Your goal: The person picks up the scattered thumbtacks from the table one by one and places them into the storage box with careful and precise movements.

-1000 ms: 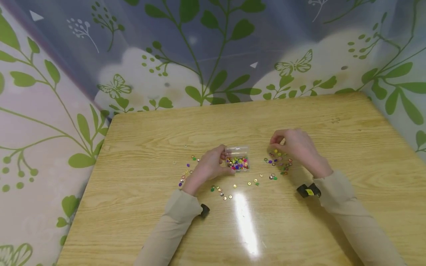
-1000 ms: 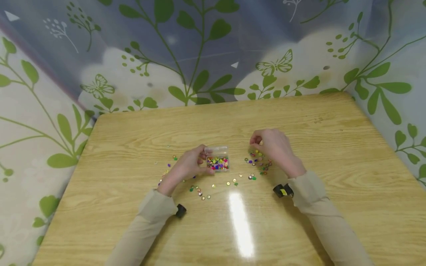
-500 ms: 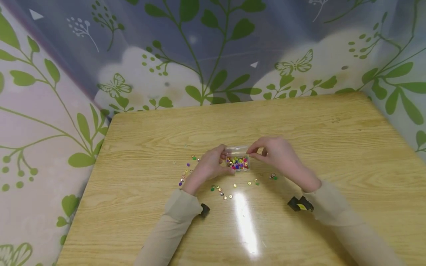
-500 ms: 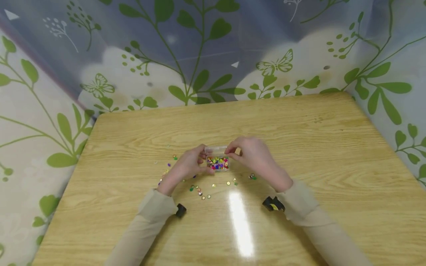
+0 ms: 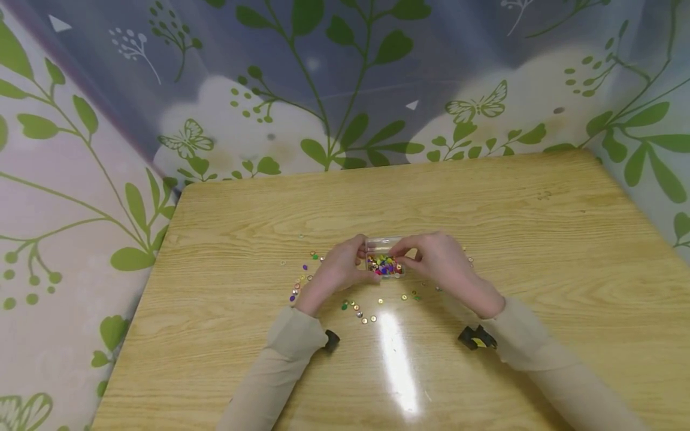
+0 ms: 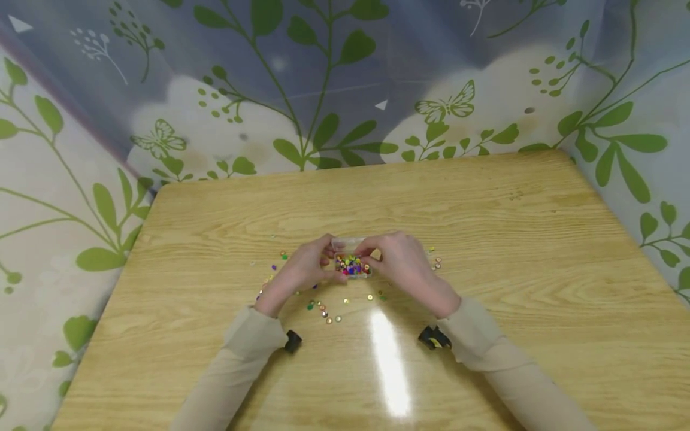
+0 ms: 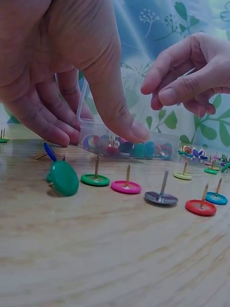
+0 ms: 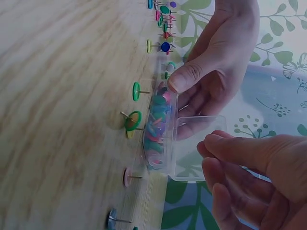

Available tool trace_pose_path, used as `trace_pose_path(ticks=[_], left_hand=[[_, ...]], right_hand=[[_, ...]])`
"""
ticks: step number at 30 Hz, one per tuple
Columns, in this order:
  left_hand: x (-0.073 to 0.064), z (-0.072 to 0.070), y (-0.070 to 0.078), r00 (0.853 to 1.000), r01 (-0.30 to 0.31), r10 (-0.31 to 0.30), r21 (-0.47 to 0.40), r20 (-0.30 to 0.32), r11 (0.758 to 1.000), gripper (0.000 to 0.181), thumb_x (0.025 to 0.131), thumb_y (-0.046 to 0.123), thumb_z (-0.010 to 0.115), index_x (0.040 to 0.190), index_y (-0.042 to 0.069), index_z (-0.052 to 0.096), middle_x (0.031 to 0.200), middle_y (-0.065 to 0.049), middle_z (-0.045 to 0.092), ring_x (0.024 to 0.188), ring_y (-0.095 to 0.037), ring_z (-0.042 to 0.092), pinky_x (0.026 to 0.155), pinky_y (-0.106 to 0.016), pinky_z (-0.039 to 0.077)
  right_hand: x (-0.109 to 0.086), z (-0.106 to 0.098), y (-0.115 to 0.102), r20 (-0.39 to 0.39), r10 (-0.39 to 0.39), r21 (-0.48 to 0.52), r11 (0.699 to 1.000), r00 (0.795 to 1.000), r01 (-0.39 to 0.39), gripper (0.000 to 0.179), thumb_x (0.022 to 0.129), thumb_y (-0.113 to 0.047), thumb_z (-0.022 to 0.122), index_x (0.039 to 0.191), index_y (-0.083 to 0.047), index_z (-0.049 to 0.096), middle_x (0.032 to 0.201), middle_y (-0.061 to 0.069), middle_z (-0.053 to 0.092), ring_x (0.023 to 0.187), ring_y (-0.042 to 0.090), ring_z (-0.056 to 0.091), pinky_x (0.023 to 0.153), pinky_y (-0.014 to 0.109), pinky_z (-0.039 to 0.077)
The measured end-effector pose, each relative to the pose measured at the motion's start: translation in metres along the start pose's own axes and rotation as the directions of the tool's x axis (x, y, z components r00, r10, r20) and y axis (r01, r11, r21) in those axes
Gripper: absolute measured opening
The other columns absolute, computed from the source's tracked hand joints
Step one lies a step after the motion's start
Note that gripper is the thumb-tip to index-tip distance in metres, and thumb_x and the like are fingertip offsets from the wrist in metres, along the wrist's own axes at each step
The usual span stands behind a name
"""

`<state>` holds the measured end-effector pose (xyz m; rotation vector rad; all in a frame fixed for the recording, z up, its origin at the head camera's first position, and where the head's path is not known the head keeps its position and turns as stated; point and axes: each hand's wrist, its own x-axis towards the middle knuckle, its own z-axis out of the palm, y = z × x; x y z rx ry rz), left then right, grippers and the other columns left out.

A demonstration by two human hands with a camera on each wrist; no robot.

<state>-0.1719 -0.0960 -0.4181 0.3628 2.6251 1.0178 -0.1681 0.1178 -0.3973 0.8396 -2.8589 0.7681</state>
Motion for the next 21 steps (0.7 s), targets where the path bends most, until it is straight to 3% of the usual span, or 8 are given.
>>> trace_pose_path(ticks=[10,17,21], left_hand=[[0.0,0.0,0.001,1.0,-0.004,0.004,-0.003,-0.001,1.0,0.06,0.077,0.024,0.089,0.127,0.008,0.059,0.119,-0.01,0.067,0.109,-0.026,0.062,0.093,-0.04,0.053],[-0.001,0.001,0.002,1.0,0.008,-0.008,0.014,-0.001,1.0,0.06,0.077,0.026,0.089,0.126,0.008,0.059,0.118,-0.01,0.066,0.104,-0.025,0.061,0.091,-0.039,0.054],[-0.001,0.0,0.0,1.0,-0.004,0.004,0.007,-0.007,1.0,0.058,0.078,0.025,0.089,0.125,0.008,0.059,0.117,-0.01,0.066,0.104,-0.025,0.061,0.092,-0.039,0.053]], right_hand=[[-0.002,-0.012,0.007,-0.025,0.02,-0.021,1.0,0.999,-0.021,0.007,0.09,-0.015,0.078,0.096,-0.017,0.08,0.097,0.002,0.078,0.058,0.007,0.063,0.046,0.023,0.043],[-0.008,-0.045,0.033,-0.091,0.059,-0.071,0.995,0.994,-0.065,0.008,0.092,-0.014,0.075,0.099,-0.013,0.079,0.096,0.008,0.078,0.064,0.017,0.069,0.046,0.027,0.04],[-0.015,-0.058,0.052,-0.076,0.11,-0.11,0.987,0.991,-0.118,0.012,0.093,-0.014,0.074,0.103,-0.009,0.078,0.095,0.01,0.077,0.069,0.02,0.067,0.05,0.03,0.043]])
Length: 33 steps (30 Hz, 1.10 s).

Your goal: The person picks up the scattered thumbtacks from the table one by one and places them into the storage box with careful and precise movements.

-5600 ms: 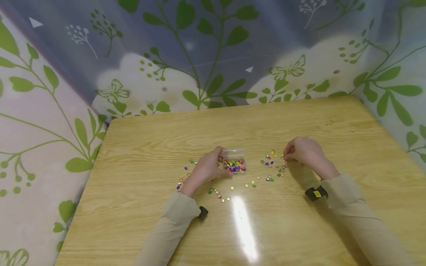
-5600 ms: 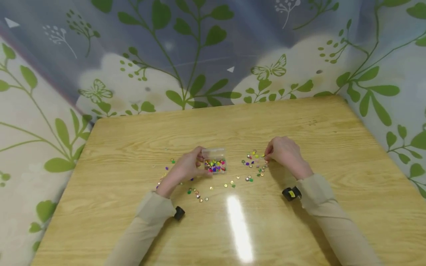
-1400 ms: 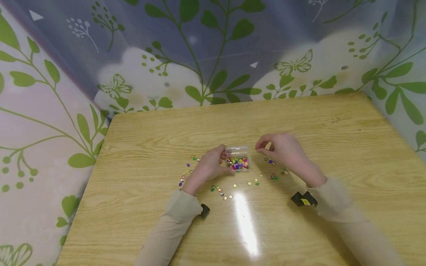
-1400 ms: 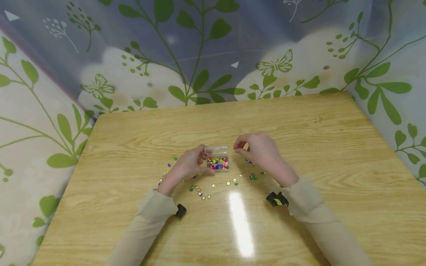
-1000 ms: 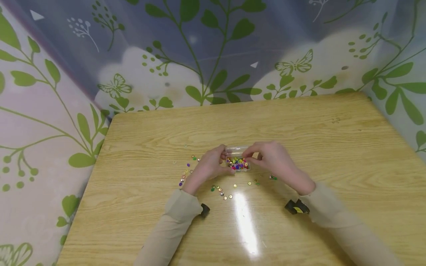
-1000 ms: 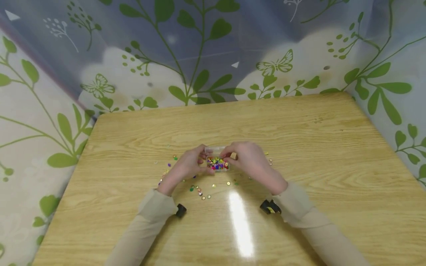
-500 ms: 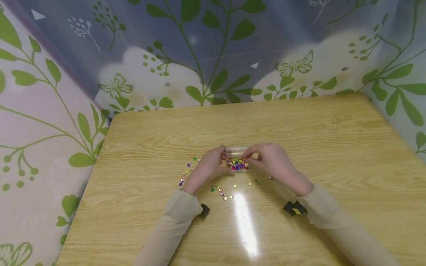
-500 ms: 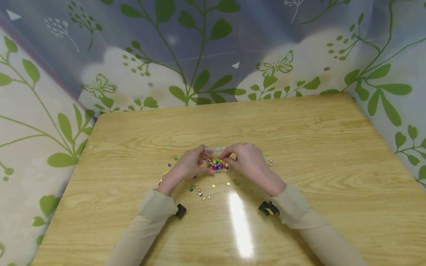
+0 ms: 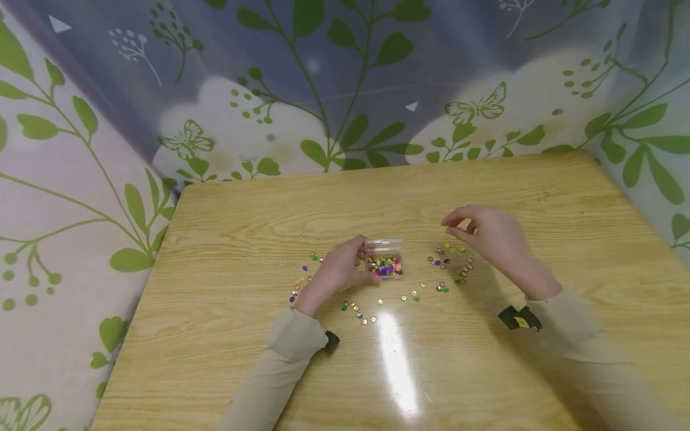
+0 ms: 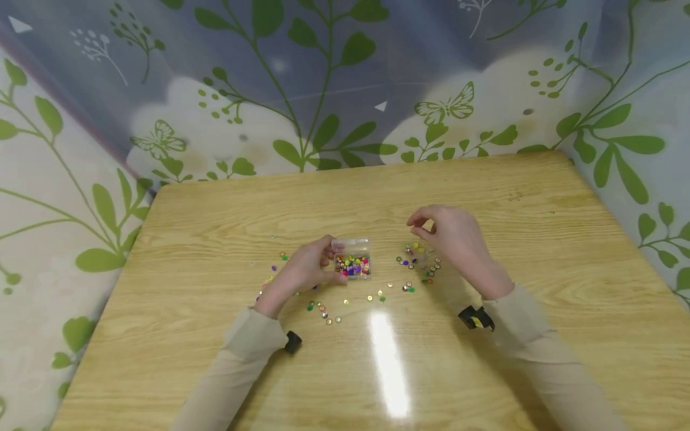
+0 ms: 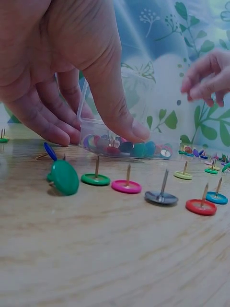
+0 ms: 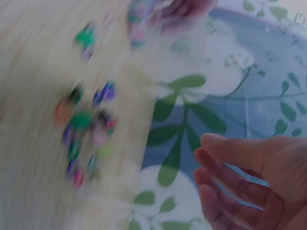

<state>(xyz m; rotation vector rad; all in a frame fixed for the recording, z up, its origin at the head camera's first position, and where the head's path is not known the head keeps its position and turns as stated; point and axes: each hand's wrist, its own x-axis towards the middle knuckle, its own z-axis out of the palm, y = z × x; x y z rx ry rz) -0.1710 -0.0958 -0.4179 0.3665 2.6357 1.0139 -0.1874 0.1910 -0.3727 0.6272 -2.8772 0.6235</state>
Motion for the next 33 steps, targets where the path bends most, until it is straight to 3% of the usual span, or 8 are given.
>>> trace_pose_path(ticks=[5,11,17,33], left_hand=[[0.0,0.0,-0.002,1.0,-0.011,0.011,-0.014,-0.001,1.0,0.057,0.078,0.024,0.088,0.124,0.007,0.059,0.116,-0.01,0.065,0.105,-0.025,0.061,0.093,-0.039,0.053],[0.0,-0.001,-0.002,1.0,-0.011,0.011,-0.015,-0.002,1.0,0.059,0.078,0.024,0.088,0.126,0.008,0.059,0.118,-0.01,0.066,0.106,-0.025,0.061,0.094,-0.039,0.053],[0.0,0.0,-0.001,1.0,-0.006,0.006,-0.019,0.002,1.0,0.061,0.077,0.024,0.089,0.128,0.008,0.059,0.118,-0.01,0.066,0.106,-0.025,0.061,0.094,-0.04,0.053],[0.0,0.0,0.0,1.0,0.004,-0.003,-0.008,0.005,1.0,0.061,0.078,0.025,0.088,0.129,0.009,0.059,0.117,-0.009,0.065,0.104,-0.024,0.06,0.091,-0.038,0.053]], right_hand=[[-0.005,-0.001,0.019,0.084,0.053,-0.061,0.997,0.995,-0.048,0.012,0.092,-0.014,0.074,0.101,-0.008,0.078,0.093,0.011,0.076,0.071,0.021,0.068,0.052,0.032,0.048],[-0.006,0.006,0.03,0.173,0.089,-0.112,0.991,0.981,-0.07,0.009,0.092,-0.015,0.075,0.098,-0.009,0.078,0.092,0.009,0.077,0.06,0.015,0.061,0.048,0.03,0.042],[-0.005,0.014,0.039,0.23,0.14,-0.119,0.986,0.963,-0.115,0.009,0.09,-0.018,0.076,0.094,-0.01,0.078,0.09,0.007,0.077,0.071,0.02,0.067,0.055,0.032,0.048],[-0.003,0.017,0.04,0.212,0.157,-0.057,0.987,0.964,-0.149,0.004,0.09,-0.015,0.076,0.09,-0.011,0.075,0.086,0.004,0.075,0.062,0.014,0.055,0.053,0.029,0.04]])
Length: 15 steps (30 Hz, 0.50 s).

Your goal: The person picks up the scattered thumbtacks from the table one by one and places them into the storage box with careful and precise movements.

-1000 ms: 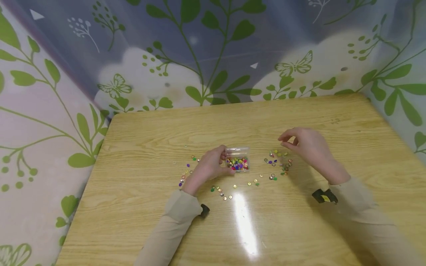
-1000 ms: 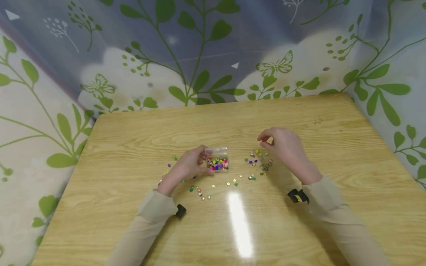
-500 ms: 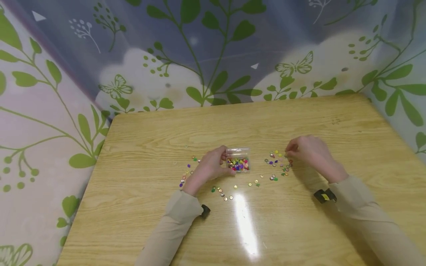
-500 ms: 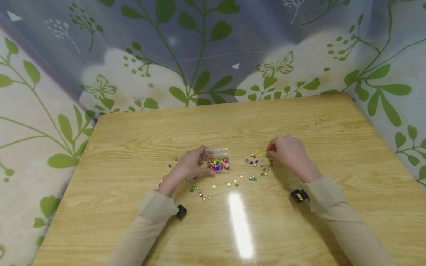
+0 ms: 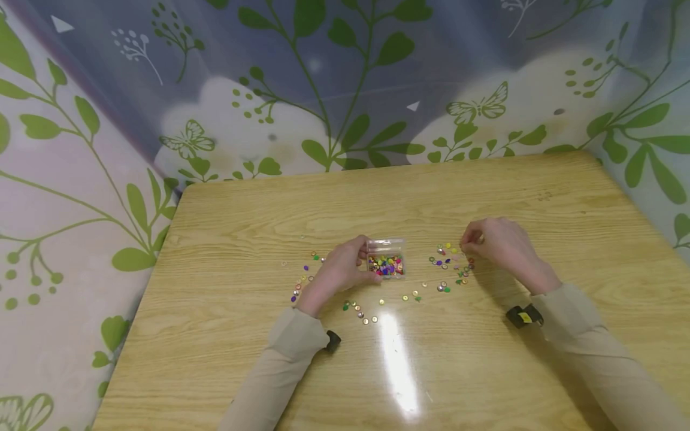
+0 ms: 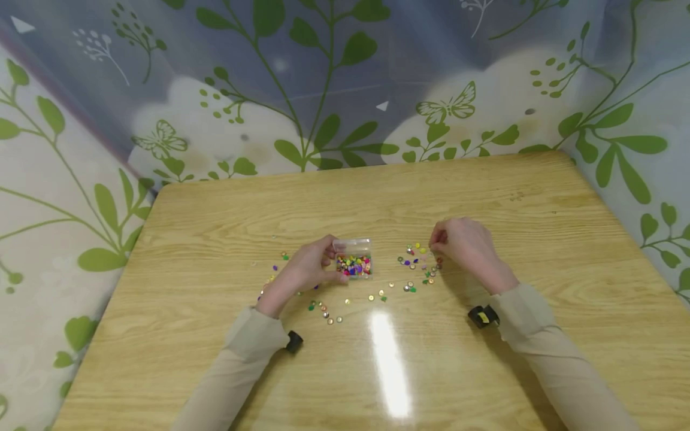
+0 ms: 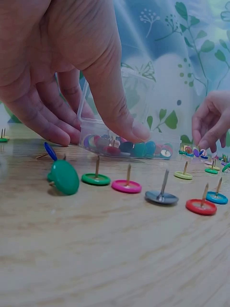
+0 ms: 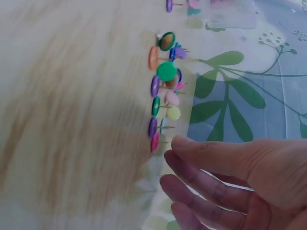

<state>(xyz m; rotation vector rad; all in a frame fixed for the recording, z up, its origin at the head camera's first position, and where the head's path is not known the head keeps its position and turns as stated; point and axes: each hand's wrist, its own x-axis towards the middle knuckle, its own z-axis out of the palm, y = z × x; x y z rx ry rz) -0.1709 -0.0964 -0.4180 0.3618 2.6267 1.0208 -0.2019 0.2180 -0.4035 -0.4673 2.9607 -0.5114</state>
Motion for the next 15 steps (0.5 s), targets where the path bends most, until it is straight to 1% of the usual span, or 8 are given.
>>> trace_pose_path(ticks=[5,8,11,15], left_hand=[[0.0,0.0,-0.001,1.0,-0.001,0.001,0.003,0.001,1.0,0.061,0.078,0.026,0.088,0.128,0.009,0.058,0.115,-0.008,0.065,0.101,-0.023,0.06,0.089,-0.037,0.053],[0.0,0.0,-0.001,1.0,-0.004,0.004,0.009,0.001,1.0,0.06,0.078,0.027,0.088,0.127,0.009,0.058,0.113,-0.007,0.065,0.099,-0.022,0.059,0.088,-0.036,0.053],[0.0,0.0,-0.001,1.0,-0.007,0.007,0.013,0.001,1.0,0.059,0.078,0.027,0.088,0.126,0.009,0.058,0.113,-0.007,0.065,0.099,-0.022,0.06,0.088,-0.036,0.053],[0.0,0.0,-0.001,1.0,-0.006,0.006,0.013,0.001,1.0,0.059,0.078,0.027,0.088,0.126,0.009,0.058,0.114,-0.008,0.065,0.102,-0.023,0.06,0.09,-0.037,0.053]], right_hand=[[-0.002,-0.001,-0.012,-0.051,-0.031,-0.017,0.999,0.998,0.03,0.006,0.09,-0.018,0.076,0.087,-0.014,0.073,0.086,0.004,0.075,0.059,0.012,0.054,0.051,0.029,0.038],[-0.003,-0.002,-0.025,-0.06,-0.043,0.003,0.999,0.997,0.043,0.007,0.09,-0.019,0.077,0.087,-0.016,0.072,0.087,0.003,0.076,0.057,0.012,0.053,0.051,0.029,0.037],[-0.006,-0.002,-0.039,-0.065,-0.057,0.031,0.998,0.996,0.059,0.007,0.089,-0.02,0.078,0.087,-0.017,0.072,0.087,0.001,0.076,0.059,0.012,0.059,0.052,0.029,0.039],[-0.008,0.001,-0.058,-0.105,-0.127,0.04,0.991,0.986,0.132,0.007,0.089,-0.02,0.079,0.086,-0.018,0.073,0.082,0.0,0.076,0.065,0.014,0.069,0.053,0.03,0.045]])
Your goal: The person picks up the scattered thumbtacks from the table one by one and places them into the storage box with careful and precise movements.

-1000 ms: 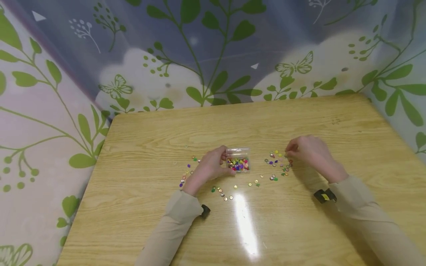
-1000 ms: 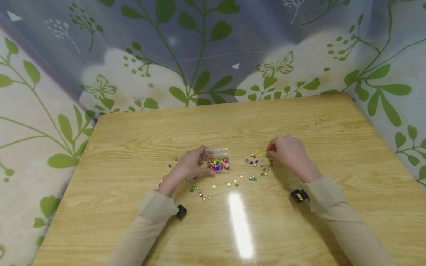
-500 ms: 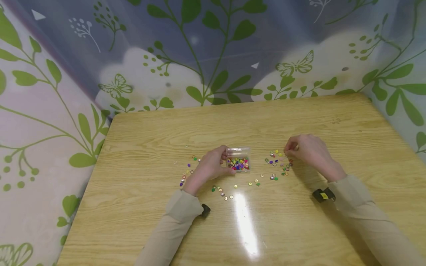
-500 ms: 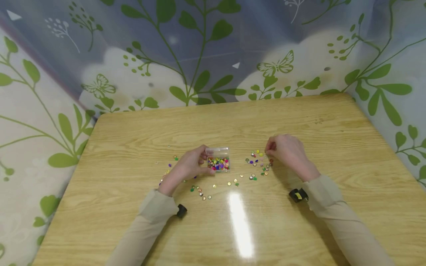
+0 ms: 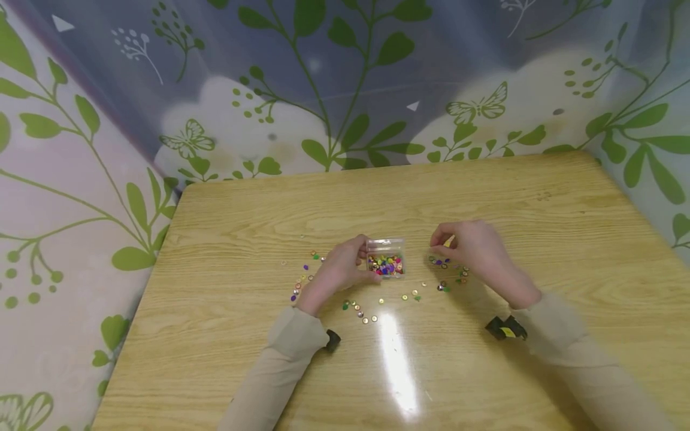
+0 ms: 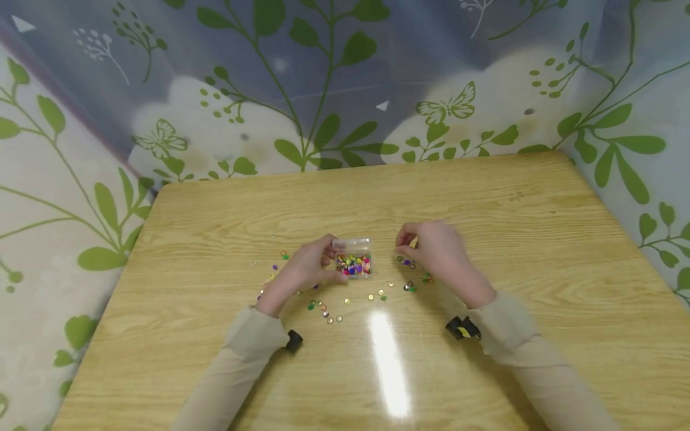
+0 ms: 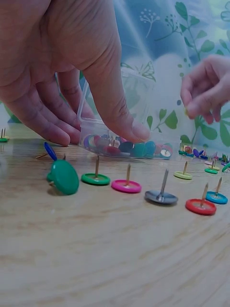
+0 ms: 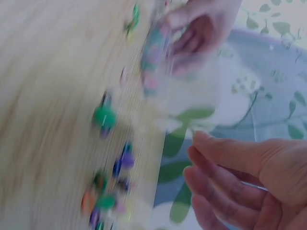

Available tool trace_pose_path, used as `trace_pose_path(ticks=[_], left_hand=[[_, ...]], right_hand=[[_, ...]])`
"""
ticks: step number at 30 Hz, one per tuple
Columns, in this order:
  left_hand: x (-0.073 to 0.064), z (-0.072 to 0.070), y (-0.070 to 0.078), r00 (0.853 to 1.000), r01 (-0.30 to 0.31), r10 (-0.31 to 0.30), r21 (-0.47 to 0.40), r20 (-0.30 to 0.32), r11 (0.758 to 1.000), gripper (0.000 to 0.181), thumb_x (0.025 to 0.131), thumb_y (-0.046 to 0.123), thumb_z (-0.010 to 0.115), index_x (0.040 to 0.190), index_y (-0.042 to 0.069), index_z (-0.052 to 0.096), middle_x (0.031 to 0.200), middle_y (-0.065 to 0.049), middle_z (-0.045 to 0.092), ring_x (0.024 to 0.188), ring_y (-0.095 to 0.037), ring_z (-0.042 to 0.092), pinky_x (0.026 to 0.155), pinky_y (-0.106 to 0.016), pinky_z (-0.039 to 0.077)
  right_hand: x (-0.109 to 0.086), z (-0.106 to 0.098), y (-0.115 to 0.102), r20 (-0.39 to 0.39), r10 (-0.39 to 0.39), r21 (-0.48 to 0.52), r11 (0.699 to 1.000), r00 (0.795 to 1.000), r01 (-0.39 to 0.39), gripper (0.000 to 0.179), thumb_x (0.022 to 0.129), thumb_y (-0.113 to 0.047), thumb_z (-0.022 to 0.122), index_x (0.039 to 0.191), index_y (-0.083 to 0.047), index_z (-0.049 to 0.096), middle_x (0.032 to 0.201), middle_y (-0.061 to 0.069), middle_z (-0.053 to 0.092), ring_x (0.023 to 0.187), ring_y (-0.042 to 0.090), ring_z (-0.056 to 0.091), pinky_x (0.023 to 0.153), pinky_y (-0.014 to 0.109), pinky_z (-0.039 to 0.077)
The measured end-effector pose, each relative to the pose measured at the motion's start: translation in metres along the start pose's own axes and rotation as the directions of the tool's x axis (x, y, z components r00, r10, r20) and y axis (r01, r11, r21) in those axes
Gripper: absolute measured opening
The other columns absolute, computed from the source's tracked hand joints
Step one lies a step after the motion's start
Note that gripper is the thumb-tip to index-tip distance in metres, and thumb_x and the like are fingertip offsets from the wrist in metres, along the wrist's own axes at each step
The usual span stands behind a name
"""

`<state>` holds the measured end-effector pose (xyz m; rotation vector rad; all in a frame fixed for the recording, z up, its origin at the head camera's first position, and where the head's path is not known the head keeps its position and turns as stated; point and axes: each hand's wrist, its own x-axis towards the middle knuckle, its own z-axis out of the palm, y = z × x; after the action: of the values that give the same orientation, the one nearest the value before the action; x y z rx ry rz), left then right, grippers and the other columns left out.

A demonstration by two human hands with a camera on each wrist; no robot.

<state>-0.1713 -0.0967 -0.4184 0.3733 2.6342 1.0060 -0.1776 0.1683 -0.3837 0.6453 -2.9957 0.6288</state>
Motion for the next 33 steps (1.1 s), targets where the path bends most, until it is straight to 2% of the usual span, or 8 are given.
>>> trace_pose_path(ticks=[4,7,11,18,25,30,33], left_hand=[[0.001,0.0,-0.001,1.0,-0.001,0.001,-0.008,0.004,1.0,0.06,0.078,0.026,0.088,0.127,0.009,0.058,0.115,-0.008,0.065,0.103,-0.023,0.06,0.091,-0.037,0.053],[0.001,0.0,-0.001,1.0,-0.004,0.004,-0.017,0.006,1.0,0.061,0.078,0.025,0.088,0.128,0.009,0.058,0.116,-0.008,0.065,0.103,-0.023,0.06,0.091,-0.037,0.053],[0.002,0.0,0.0,1.0,-0.007,0.007,-0.021,0.006,1.0,0.06,0.077,0.025,0.089,0.127,0.01,0.059,0.117,-0.008,0.066,0.103,-0.023,0.061,0.09,-0.037,0.053],[0.003,0.001,-0.001,1.0,-0.007,0.007,-0.018,0.01,1.0,0.059,0.078,0.024,0.089,0.127,0.009,0.059,0.119,-0.01,0.066,0.108,-0.026,0.062,0.093,-0.04,0.054],[0.002,0.0,0.0,1.0,-0.005,0.005,-0.002,0.008,1.0,0.06,0.077,0.024,0.089,0.127,0.009,0.058,0.119,-0.01,0.067,0.109,-0.026,0.063,0.093,-0.039,0.054],[0.001,0.0,0.0,1.0,-0.006,0.006,-0.003,0.005,1.0,0.06,0.077,0.023,0.089,0.126,0.009,0.059,0.119,-0.01,0.067,0.11,-0.026,0.063,0.094,-0.04,0.054],[0.0,0.0,0.0,1.0,-0.003,0.003,-0.004,0.002,1.0,0.06,0.077,0.024,0.089,0.127,0.009,0.059,0.119,-0.01,0.067,0.11,-0.026,0.062,0.094,-0.04,0.053]], right_hand=[[0.001,0.008,-0.017,-0.055,-0.098,0.009,0.995,0.994,0.098,0.007,0.088,-0.02,0.08,0.086,-0.018,0.074,0.076,-0.002,0.075,0.065,0.015,0.069,0.052,0.03,0.047],[0.003,0.015,-0.027,-0.082,-0.154,0.023,0.987,0.985,0.156,0.006,0.087,-0.019,0.081,0.087,-0.018,0.074,0.078,-0.003,0.075,0.065,0.013,0.069,0.054,0.03,0.05],[0.007,0.023,-0.036,-0.087,-0.186,0.043,0.981,0.979,0.19,0.007,0.086,-0.017,0.081,0.089,-0.017,0.076,0.083,-0.003,0.077,0.065,0.012,0.069,0.055,0.028,0.051],[0.009,0.032,-0.039,-0.063,-0.177,0.086,0.979,0.982,0.182,0.007,0.088,-0.016,0.08,0.094,-0.017,0.079,0.088,0.0,0.078,0.062,0.008,0.066,0.046,0.021,0.044],[0.008,0.037,-0.036,-0.072,-0.167,0.09,0.981,0.983,0.173,0.005,0.088,-0.016,0.08,0.092,-0.019,0.079,0.088,-0.002,0.078,0.06,0.008,0.065,0.043,0.021,0.041],[0.007,0.03,-0.032,-0.073,-0.132,0.099,0.985,0.989,0.139,0.007,0.09,-0.014,0.077,0.095,-0.017,0.079,0.091,0.001,0.078,0.064,0.01,0.067,0.046,0.024,0.043],[0.005,0.02,-0.025,-0.093,-0.098,0.087,0.991,0.991,0.106,0.008,0.092,-0.014,0.075,0.098,-0.016,0.079,0.091,0.002,0.077,0.065,0.012,0.066,0.046,0.026,0.04]])
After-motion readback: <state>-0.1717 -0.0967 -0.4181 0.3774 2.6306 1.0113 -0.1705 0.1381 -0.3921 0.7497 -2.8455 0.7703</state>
